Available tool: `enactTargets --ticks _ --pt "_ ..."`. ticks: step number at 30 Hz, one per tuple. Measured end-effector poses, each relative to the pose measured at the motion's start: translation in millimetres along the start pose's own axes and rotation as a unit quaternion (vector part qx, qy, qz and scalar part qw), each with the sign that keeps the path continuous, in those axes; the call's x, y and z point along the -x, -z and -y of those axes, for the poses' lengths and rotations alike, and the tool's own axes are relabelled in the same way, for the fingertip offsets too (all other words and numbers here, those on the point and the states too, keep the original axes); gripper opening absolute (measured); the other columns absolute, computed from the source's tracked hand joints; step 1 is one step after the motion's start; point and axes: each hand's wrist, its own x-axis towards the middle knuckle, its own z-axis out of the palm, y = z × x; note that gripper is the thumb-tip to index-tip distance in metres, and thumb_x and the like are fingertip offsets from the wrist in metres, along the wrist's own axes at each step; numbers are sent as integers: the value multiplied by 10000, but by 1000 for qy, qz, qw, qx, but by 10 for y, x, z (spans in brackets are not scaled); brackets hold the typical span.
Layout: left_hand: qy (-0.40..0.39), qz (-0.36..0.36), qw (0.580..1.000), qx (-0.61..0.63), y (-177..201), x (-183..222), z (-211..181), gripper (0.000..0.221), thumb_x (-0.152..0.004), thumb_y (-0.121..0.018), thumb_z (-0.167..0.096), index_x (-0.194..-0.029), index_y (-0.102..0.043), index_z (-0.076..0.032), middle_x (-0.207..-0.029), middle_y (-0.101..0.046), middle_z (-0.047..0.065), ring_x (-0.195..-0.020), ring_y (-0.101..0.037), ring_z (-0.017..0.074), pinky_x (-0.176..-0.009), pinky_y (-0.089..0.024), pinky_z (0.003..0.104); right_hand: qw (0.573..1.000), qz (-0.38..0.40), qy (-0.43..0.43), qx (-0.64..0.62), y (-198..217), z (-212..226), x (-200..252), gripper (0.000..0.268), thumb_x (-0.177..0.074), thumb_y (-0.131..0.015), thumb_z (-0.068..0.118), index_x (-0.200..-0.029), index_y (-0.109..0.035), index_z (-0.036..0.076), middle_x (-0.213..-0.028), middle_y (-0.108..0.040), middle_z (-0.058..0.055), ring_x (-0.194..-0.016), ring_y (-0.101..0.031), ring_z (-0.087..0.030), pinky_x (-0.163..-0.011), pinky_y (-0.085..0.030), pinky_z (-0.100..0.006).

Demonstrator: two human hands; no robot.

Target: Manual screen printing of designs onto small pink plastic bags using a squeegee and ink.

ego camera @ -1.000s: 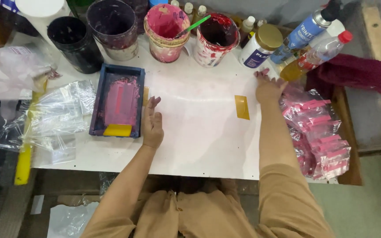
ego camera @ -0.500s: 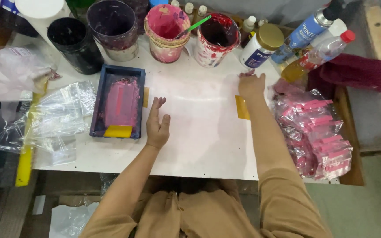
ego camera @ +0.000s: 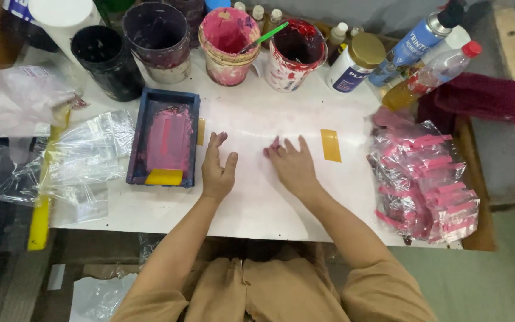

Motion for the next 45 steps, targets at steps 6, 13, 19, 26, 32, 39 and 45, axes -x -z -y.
enactTargets --ticks 6,13,19,26,32,39,45 --pt "14 4 1000 3 15 -35 -116 519 -1059 -525 -343 -1487 -406 -75 -1463 -534 132 -1506 -286 379 -1241 -227 518 953 193 -223 73 -610 -1271 -370 417 -1070 -457 132 -1455 -598 208 -1485 -613 -102 -1510 -371 -355 -1147 -84 -650" --pt "7 -1 1000 4 -10 -44 -105 519 -1055 -494 -339 -1491 -408 -70 -1467 -523 155 -1498 -299 398 -1235 -245 521 987 72 -142 15 -1150 -507 -1113 319 -990 -525 137 -1244 -707 198 -1188 -740 -88 -1190 -652 -285 -1055 -289 -606" --pt "-33 -30 999 -4 6 -60 -2 563 -1054 -496 -314 -1537 -376 -52 -1544 -449 178 -1510 -252 402 -1238 -218 519 991 -98 63 -62 -869 447 -1722 345 -922 -648 138 -1254 -729 182 -1252 -734 -112 -1232 -657 -296 -1090 -376 -531" --pt "-31 -72 996 32 0 -53 60 645 -1075 -360 -429 -1575 -294 -27 -1623 -318 184 -1545 -122 408 -1258 -101 508 987 -144 41 -61 -1370 333 -2221 301 -920 -582 135 -1160 -752 197 -1067 -759 -77 -1128 -685 -294 -965 -413 -492" --pt "-29 -76 996 39 -8 -44 99 672 -1070 -351 -456 -1577 -287 -20 -1632 -285 193 -1550 -80 415 -1261 -70 506 971 -217 91 -36 -1261 362 -2126 239 -883 -620 120 -1061 -779 136 -958 -758 -136 -1082 -682 -335 -956 -426 -516" --pt "-47 -84 995 21 -32 -26 184 663 -1081 -369 -465 -1574 -308 -26 -1623 -311 198 -1545 -115 428 -1257 -96 513 985 -165 28 45 -1377 124 -1973 273 -956 -515 118 -1097 -736 42 -871 -741 -207 -971 -699 -366 -954 -364 -543" --pt "-67 -103 992 31 -64 -24 249 607 -1086 -397 -400 -1566 -340 -31 -1609 -345 195 -1545 -148 422 -1258 -123 508 987 39 -101 121 -1305 -753 -1317 367 -1004 -457 170 -1261 -715 123 -1125 -761 -176 -1162 -656 -319 -1041 -274 -546"
